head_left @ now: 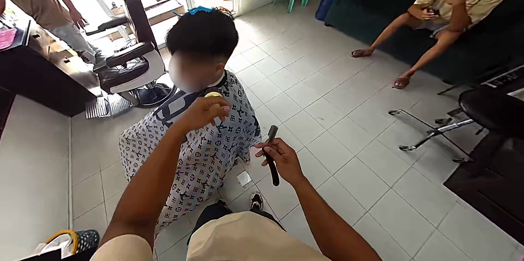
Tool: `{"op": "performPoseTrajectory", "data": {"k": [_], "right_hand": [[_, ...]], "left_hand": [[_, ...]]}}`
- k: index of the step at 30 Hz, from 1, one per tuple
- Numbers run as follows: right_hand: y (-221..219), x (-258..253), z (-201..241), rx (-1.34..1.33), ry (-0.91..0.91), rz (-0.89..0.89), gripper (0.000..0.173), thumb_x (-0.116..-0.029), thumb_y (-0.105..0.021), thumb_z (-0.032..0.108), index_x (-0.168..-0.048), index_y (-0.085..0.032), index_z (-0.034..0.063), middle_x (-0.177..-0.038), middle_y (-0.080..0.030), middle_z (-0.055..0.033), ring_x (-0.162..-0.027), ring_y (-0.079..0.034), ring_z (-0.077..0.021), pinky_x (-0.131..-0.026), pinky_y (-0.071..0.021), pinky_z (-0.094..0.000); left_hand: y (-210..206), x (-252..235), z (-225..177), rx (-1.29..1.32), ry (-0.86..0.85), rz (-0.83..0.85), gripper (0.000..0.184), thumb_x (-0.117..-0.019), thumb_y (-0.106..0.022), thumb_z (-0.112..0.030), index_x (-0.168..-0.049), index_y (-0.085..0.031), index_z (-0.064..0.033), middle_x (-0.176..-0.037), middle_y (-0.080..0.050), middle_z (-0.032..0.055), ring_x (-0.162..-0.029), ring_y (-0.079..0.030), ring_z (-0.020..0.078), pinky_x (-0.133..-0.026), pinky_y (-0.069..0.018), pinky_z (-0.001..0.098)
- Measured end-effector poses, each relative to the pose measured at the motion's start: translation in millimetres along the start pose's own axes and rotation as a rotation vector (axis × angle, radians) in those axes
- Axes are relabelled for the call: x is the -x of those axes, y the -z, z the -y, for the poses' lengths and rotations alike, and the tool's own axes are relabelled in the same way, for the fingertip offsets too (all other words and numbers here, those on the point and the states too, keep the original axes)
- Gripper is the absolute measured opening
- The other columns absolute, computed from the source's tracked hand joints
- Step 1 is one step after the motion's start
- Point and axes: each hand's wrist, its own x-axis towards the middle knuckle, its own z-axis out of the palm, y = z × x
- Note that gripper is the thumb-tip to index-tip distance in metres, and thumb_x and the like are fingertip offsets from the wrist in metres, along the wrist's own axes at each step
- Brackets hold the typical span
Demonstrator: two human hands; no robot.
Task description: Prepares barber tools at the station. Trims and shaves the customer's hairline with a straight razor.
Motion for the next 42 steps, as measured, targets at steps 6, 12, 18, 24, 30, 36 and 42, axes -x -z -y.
{"op": "performPoseTrajectory", "data": {"k": [6, 12, 18, 24, 30, 36, 42], "right_hand": [[-5.4, -46.8, 11.2, 0.061, 0.061, -0.173, 0.017, -0.0987, -0.059, -0.001, -0.112, -0.067, -0.0055, -0.106, -0.076, -0.01, -0.087, -0.076, -0.0172, -0.075, -0.0659, -0.0328], [-16.1, -125.0, 37.5, 0.269, 0.233, -0.215, 0.02, -0.0916, -0.072, -0.001, -0.111, -0.07, -0.0053, -0.104, -0.075, -0.0117, -0.087, -0.075, -0.0154, -0.08, -0.0649, -0.0347], [-56.9, -216.1, 74.1, 0.563, 0.533, -0.108, 0.014, -0.0897, -0.075, 0.006, -0.1, -0.076, -0.0032, -0.098, -0.075, -0.0157, -0.087, -0.073, -0.0198, -0.082, -0.0608, -0.0344], [-85.0, -252.4, 83.3, 0.817, 0.571, 0.073, 0.011, -0.0912, -0.072, 0.005, -0.099, -0.077, -0.0018, -0.105, -0.07, -0.0218, -0.092, -0.071, -0.0334, -0.083, -0.0588, -0.0475], [-88.2, -262.8, 81.8, 0.899, 0.549, 0.103, 0.012, -0.093, -0.071, 0.008, -0.096, -0.076, -0.0019, -0.111, -0.067, -0.0233, -0.088, -0.07, -0.0363, -0.076, -0.0588, -0.0509], [-91.7, -265.8, 84.6, 0.954, 0.525, 0.149, 0.013, -0.0936, -0.07, 0.008, -0.098, -0.077, -0.0022, -0.114, -0.066, -0.0252, -0.088, -0.07, -0.0386, -0.076, -0.0586, -0.0523], [-93.2, -267.5, 81.8, 0.966, 0.495, 0.168, 0.014, -0.0948, -0.069, 0.01, -0.099, -0.077, -0.001, -0.116, -0.066, -0.0249, -0.089, -0.07, -0.0382, -0.077, -0.0583, -0.0524]], "left_hand": [[65.1, -39.8, 12.8, 0.088, -0.156, -0.283, 0.025, -0.1056, -0.053, -0.018, -0.118, -0.064, 0.0014, -0.1, -0.074, 0.008, -0.081, -0.073, 0.0129, -0.067, -0.062, 0.0317], [113.4, -37.4, 33.6, -0.168, -0.289, -0.967, 0.039, -0.0955, -0.071, -0.026, -0.122, -0.063, 0.0024, -0.118, -0.066, 0.014, -0.104, -0.064, 0.0154, -0.083, -0.0548, 0.0299], [99.3, -53.5, 50.3, -0.429, -0.088, -0.791, 0.112, -0.0671, -0.094, -0.04, -0.157, -0.038, -0.0038, -0.162, -0.033, 0.0242, -0.151, -0.03, 0.0394, -0.121, -0.0281, 0.0569], [81.5, -68.0, 62.0, -0.41, 0.004, -0.837, 0.112, -0.0681, -0.093, -0.033, -0.159, -0.034, -0.0041, -0.161, -0.036, 0.0229, -0.148, -0.037, 0.0369, -0.118, -0.0337, 0.0536], [78.8, -71.2, 60.1, -0.339, -0.002, -0.869, 0.11, -0.0683, -0.094, -0.022, -0.158, -0.033, -0.0027, -0.16, -0.037, 0.0214, -0.144, -0.043, 0.0333, -0.116, -0.0381, 0.0479], [80.7, -69.6, 63.5, -0.382, 0.037, -0.863, 0.112, -0.0668, -0.093, -0.02, -0.16, -0.032, -0.0073, -0.159, -0.042, 0.0192, -0.142, -0.045, 0.0375, -0.112, -0.0385, 0.0581], [81.6, -67.1, 63.9, -0.385, 0.028, -0.863, 0.111, -0.0677, -0.093, -0.023, -0.16, -0.032, -0.0057, -0.157, -0.042, 0.0204, -0.14, -0.047, 0.0375, -0.112, -0.0377, 0.0586]]}}
